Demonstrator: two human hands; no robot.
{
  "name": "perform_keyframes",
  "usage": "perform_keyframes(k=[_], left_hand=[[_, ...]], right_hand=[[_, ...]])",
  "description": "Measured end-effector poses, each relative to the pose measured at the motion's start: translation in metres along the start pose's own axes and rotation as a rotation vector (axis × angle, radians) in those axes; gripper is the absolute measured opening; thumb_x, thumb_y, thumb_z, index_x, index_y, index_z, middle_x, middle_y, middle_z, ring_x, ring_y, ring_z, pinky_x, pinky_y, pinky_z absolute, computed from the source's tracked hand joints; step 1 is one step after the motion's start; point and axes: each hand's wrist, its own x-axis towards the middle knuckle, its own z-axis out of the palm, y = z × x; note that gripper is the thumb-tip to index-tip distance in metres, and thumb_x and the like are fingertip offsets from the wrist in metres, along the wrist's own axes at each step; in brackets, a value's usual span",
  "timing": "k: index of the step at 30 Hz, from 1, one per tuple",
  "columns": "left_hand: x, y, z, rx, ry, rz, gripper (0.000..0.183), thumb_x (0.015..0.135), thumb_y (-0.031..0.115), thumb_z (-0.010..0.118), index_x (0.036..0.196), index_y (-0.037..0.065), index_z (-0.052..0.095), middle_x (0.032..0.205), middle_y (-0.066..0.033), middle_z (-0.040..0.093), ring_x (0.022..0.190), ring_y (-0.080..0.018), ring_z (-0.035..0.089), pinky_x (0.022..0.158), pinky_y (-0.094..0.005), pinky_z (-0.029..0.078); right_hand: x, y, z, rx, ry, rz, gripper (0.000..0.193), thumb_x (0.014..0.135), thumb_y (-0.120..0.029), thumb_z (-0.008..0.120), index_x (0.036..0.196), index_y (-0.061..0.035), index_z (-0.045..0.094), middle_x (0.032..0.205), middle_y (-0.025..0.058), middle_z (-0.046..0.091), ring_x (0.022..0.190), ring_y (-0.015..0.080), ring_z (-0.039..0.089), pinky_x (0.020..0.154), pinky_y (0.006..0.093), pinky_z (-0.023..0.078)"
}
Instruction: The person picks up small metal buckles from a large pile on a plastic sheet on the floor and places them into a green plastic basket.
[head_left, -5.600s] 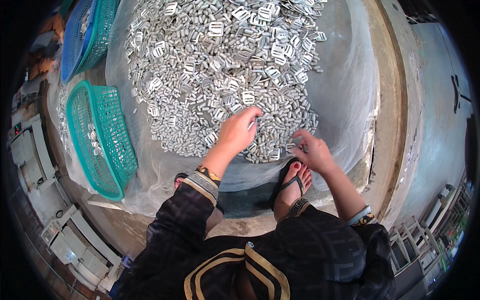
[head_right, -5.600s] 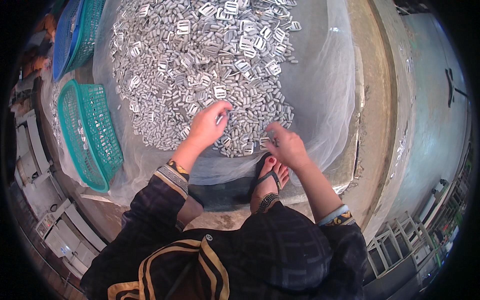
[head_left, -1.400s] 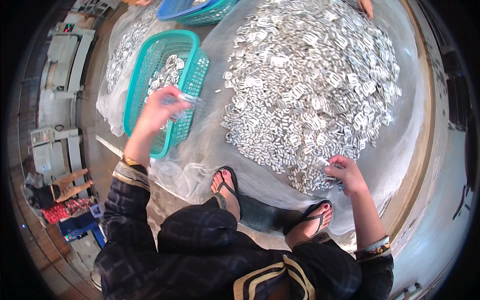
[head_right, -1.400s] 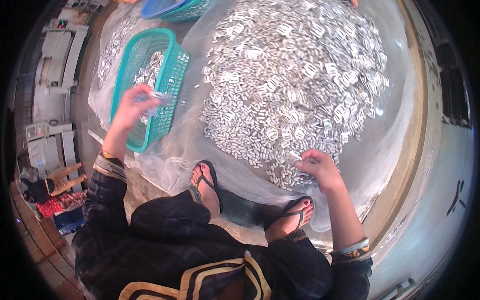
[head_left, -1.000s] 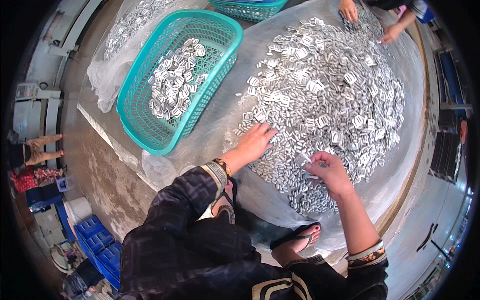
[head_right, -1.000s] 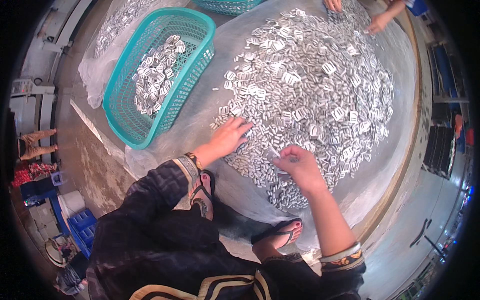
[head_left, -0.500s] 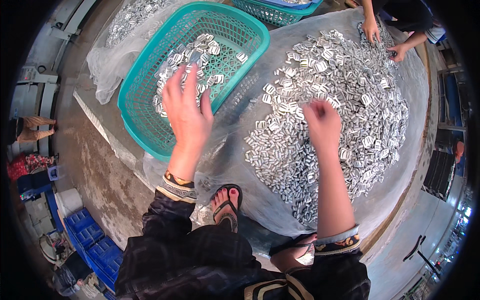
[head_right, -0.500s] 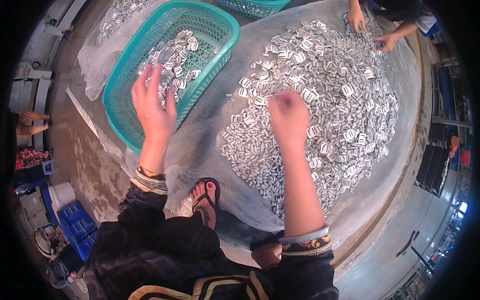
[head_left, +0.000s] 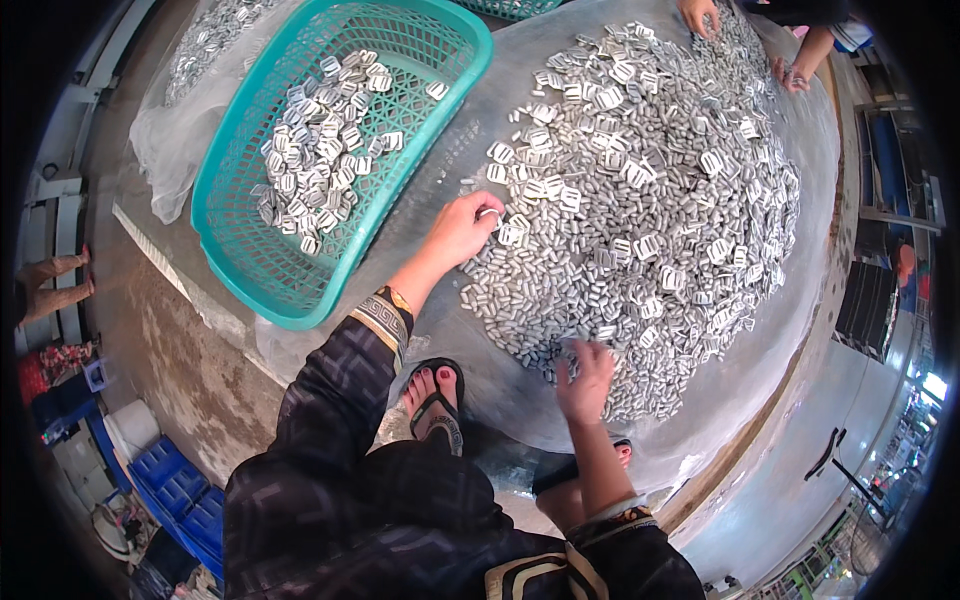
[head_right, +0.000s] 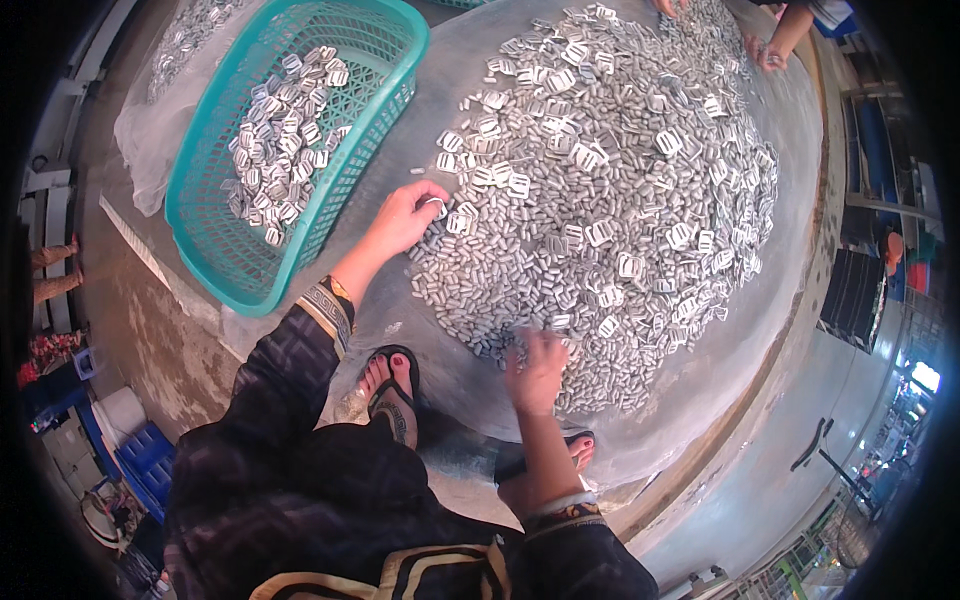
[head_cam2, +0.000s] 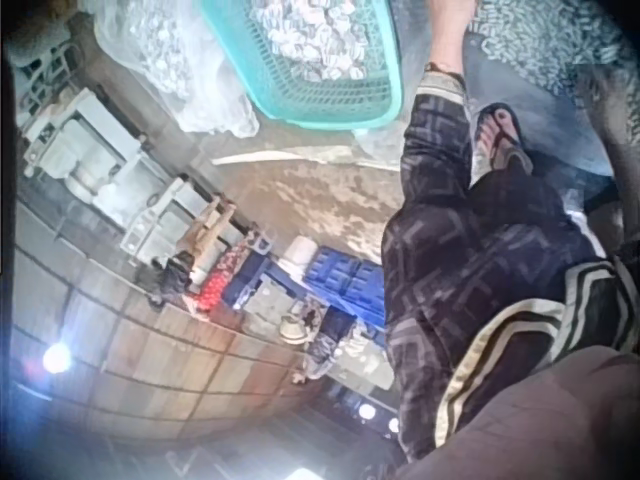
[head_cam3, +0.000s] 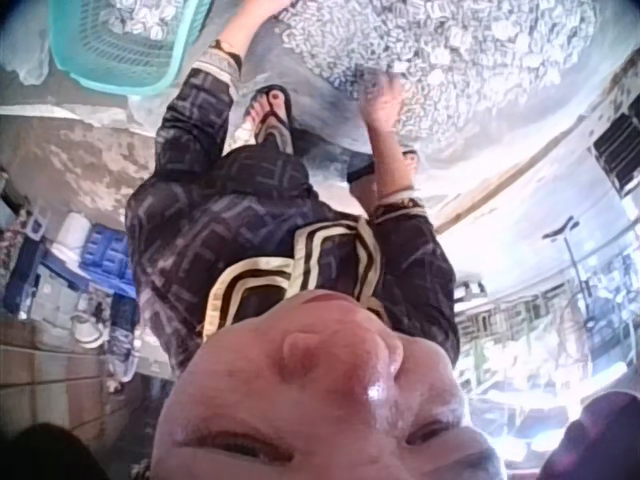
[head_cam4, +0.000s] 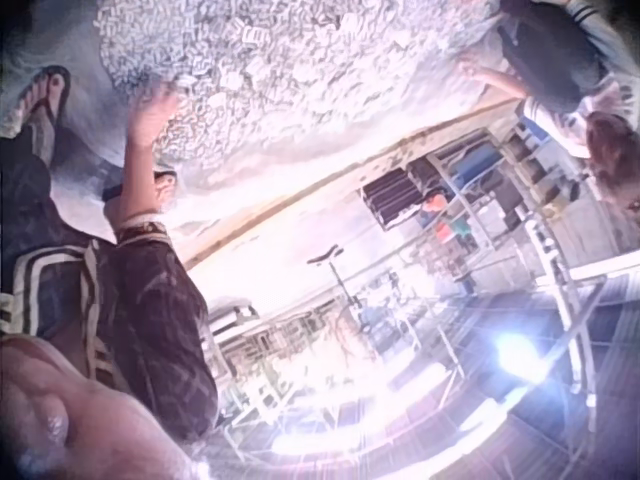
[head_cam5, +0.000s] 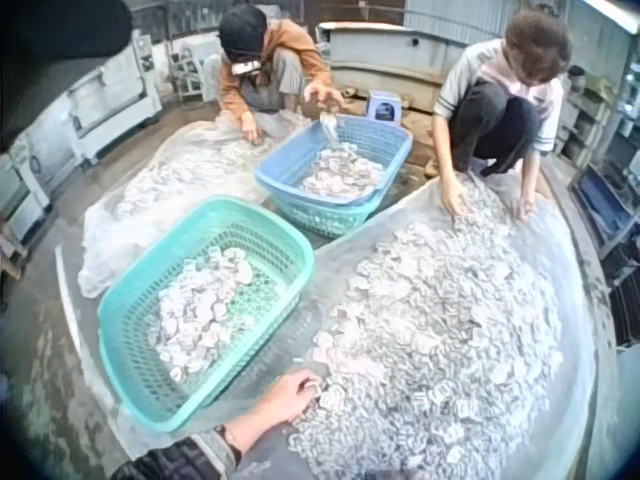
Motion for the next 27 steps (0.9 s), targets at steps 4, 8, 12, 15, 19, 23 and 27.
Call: perform_keyframes(k=[4,8,12,15,19,23,27], left_hand=[[0.010,-0.010,0.023,0.106,0.048,0.230,0.022,0.076,0.017,0.067,0.095,0.008,0.060,0.092,-0.0137,0.063,0.086,-0.0307,0.061,0.074,-0.0382,0.047],[0.009,-0.007,0.020,0.027,-0.057,0.146,0.024,0.071,0.010,0.072,0.079,0.005,0.050,0.083,-0.0093,0.061,0.079,-0.0196,0.059,0.070,-0.0329,0.046],[0.007,-0.020,0.017,-0.520,-0.276,0.212,0.022,0.073,0.001,0.064,0.074,0.008,0.043,0.087,-0.0065,0.062,0.086,-0.0124,0.058,0.068,-0.0271,0.047],[-0.012,0.003,0.003,-0.721,-0.453,0.070,0.015,0.074,-0.004,0.059,0.082,0.006,0.050,0.098,-0.0080,0.063,0.086,-0.0109,0.058,0.074,-0.0265,0.046],[-0.027,0.010,0.038,-0.193,-0.464,0.465,0.032,0.073,0.007,0.067,0.105,0.010,0.062,0.090,-0.0026,0.064,0.085,-0.0133,0.062,0.075,-0.0296,0.048],[-0.063,0.027,0.080,0.277,-0.471,0.676,0.025,0.068,0.026,0.075,0.086,0.012,0.065,0.083,-0.0052,0.059,0.082,-0.0245,0.061,0.069,-0.0365,0.049],[-0.068,0.005,0.116,0.457,-0.299,0.916,0.024,0.066,0.029,0.075,0.075,0.010,0.062,0.074,-0.0049,0.054,0.074,-0.0237,0.059,0.064,-0.0370,0.047]], right_hand=[[-0.008,-0.002,-0.001,0.093,0.184,0.081,0.037,0.076,-0.013,0.066,0.111,-0.0063,0.056,0.104,0.0182,0.051,0.097,0.0360,0.049,0.087,0.0445,0.039],[0.003,0.025,-0.010,0.032,0.225,0.349,0.029,0.076,-0.017,0.069,0.100,-0.0046,0.058,0.088,0.0131,0.053,0.086,0.0323,0.052,0.073,0.0411,0.042],[0.010,0.017,-0.012,-0.059,0.133,0.178,0.031,0.070,-0.022,0.075,0.093,-0.0066,0.061,0.087,0.0097,0.054,0.085,0.0309,0.052,0.072,0.0403,0.042],[0.010,0.003,0.001,-0.122,0.078,0.129,0.029,0.066,-0.025,0.078,0.082,-0.0080,0.060,0.078,0.0089,0.053,0.080,0.0314,0.053,0.071,0.0407,0.042],[-0.003,0.035,0.007,0.174,0.064,0.326,0.018,0.073,-0.014,0.070,0.080,-0.0060,0.055,0.077,0.0088,0.057,0.070,0.0243,0.056,0.063,0.0378,0.044],[0.006,0.043,-0.018,0.587,0.177,0.674,0.015,0.078,-0.005,0.062,0.088,-0.0056,0.050,0.076,0.0058,0.060,0.064,0.0150,0.056,0.059,0.0342,0.045],[0.036,0.021,-0.023,0.064,-0.051,0.555,0.028,0.073,-0.018,0.071,0.090,-0.0085,0.051,0.075,0.0066,0.057,0.067,0.0223,0.058,0.061,0.0369,0.045]])
